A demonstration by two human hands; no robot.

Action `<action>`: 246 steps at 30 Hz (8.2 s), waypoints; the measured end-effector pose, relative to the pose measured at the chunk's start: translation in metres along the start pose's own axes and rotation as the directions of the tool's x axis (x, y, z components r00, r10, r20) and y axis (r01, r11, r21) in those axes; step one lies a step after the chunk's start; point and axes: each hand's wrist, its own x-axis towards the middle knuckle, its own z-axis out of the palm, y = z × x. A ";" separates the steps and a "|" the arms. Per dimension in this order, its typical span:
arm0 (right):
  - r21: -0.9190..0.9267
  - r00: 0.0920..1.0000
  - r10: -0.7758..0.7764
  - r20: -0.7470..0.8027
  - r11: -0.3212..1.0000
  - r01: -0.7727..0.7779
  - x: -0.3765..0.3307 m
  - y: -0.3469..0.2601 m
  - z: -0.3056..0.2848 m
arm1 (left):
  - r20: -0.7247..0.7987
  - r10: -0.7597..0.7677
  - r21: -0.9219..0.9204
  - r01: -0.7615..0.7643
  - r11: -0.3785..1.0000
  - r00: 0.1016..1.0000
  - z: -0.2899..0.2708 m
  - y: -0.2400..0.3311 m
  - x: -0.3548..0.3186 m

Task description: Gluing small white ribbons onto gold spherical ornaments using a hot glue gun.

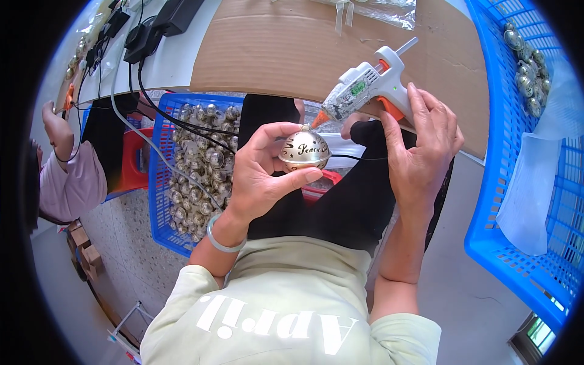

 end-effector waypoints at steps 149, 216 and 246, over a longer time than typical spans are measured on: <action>0.551 0.443 -0.452 0.775 0.826 -0.120 0.216 -0.206 -0.003 | 0.022 -0.081 -0.413 0.083 0.907 0.996 -0.128 0.059 -0.104; 0.781 0.748 -0.228 0.623 0.226 -0.582 -0.074 -0.102 -0.005 | 0.128 0.430 0.210 -0.448 0.869 0.894 -0.068 -0.013 -0.084; 0.389 0.935 -0.323 0.149 0.888 0.245 -0.110 -0.133 -0.020 | 0.104 0.422 0.250 -0.434 0.865 0.901 -0.074 -0.015 -0.085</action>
